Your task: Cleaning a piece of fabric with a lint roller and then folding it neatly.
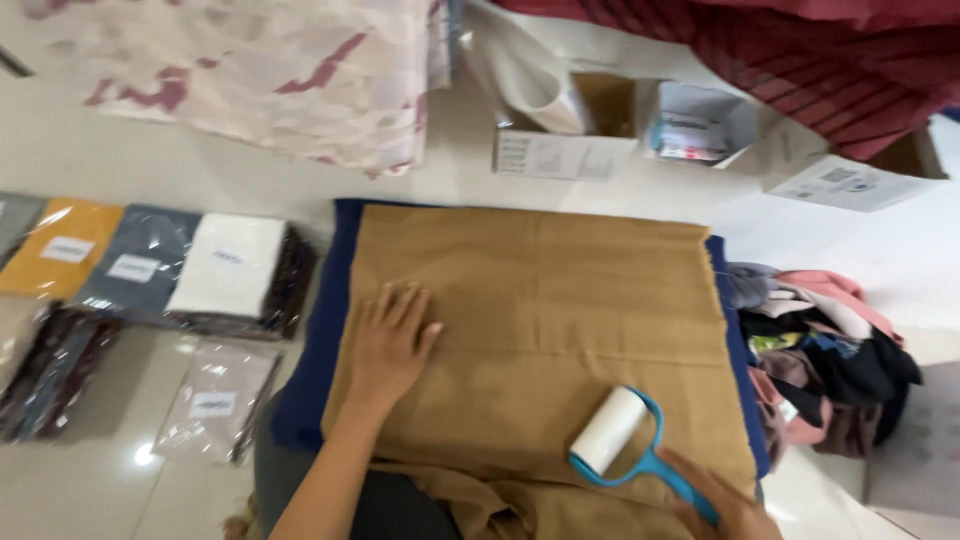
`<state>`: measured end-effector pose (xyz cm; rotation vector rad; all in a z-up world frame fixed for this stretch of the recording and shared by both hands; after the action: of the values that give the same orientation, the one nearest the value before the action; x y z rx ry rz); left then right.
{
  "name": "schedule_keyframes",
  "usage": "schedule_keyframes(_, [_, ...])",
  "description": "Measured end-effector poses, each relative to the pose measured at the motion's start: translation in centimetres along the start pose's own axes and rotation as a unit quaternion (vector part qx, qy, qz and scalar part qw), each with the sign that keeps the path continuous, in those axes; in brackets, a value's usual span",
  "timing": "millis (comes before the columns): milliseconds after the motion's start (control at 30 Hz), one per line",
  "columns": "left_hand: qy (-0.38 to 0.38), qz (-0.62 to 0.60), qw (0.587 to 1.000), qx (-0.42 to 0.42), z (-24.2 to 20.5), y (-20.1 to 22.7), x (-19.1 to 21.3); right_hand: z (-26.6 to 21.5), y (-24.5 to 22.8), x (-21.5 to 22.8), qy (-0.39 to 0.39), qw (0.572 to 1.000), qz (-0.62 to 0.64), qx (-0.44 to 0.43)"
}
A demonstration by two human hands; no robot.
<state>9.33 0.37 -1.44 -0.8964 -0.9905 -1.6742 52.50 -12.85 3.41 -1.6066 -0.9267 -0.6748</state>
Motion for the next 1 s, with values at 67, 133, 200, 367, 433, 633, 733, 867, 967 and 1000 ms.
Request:
schedule_keyframes(67, [0.042, 0.037, 0.998, 0.005, -0.3, -0.2, 1.3, -1.5, 1.7, -1.6, -0.007, 0.986, -0.044, -0.161])
schedule_keyframes(133, [-0.125, 0.028, 0.991, 0.043, -0.4, -1.3, -0.6, -0.5, 1.5, -4.3, 0.151, 0.982, -0.085, -0.071])
schedule_keyframes(200, [-0.122, 0.039, 0.991, 0.04, -0.4, -1.0, -0.6, 3.0, -4.2, -5.5, 0.169, 0.981, -0.089, -0.043])
schedule_keyframes(367, [-0.139, 0.042, 0.988, 0.047, -0.4, -0.9, -0.4, 17.1, -11.7, -7.2, 0.184, 0.981, -0.057, 0.005])
schedule_keyframes(433, [-0.152, 0.033, 0.986, 0.063, -0.3, -0.9, -0.2, 23.3, -12.5, -7.5, 0.253, 0.961, -0.088, 0.066])
schedule_keyframes(633, [-0.155, 0.035, 0.985, 0.063, -0.3, -1.2, -0.5, 22.9, -12.8, -5.0, 0.204, 0.975, -0.055, 0.074])
schedule_keyframes(733, [-0.173, 0.034, 0.982, 0.069, -0.3, -1.3, -0.7, 14.5, -10.1, -5.1, 0.176, 0.982, -0.06, 0.03])
schedule_keyframes(867, [-0.12, 0.059, 0.99, 0.05, -0.6, -1.4, -0.9, 2.5, -4.8, -5.4, 0.127, 0.989, -0.066, -0.045])
schedule_keyframes(967, [-0.056, 0.11, 0.992, 0.032, -0.4, -1.1, -0.2, -2.7, -2.9, -2.1, 0.318, 0.947, 0.036, 0.017])
schedule_keyframes(1000, [-0.064, 0.102, 0.992, 0.043, -0.4, -1.2, -0.3, -2.2, -1.8, -1.7, 0.283, 0.959, 0.009, -0.016])
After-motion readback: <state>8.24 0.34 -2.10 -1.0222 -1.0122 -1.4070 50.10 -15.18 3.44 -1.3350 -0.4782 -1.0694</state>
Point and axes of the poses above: each hand's wrist, its own z-axis towards the middle knuckle, its own x-axis out of the back of the hand, y = z × x, the point moved 8 cm from there along z, towards the middle knuckle, and after that the axes turned 5 degrees about z, right-handed, at the moved point
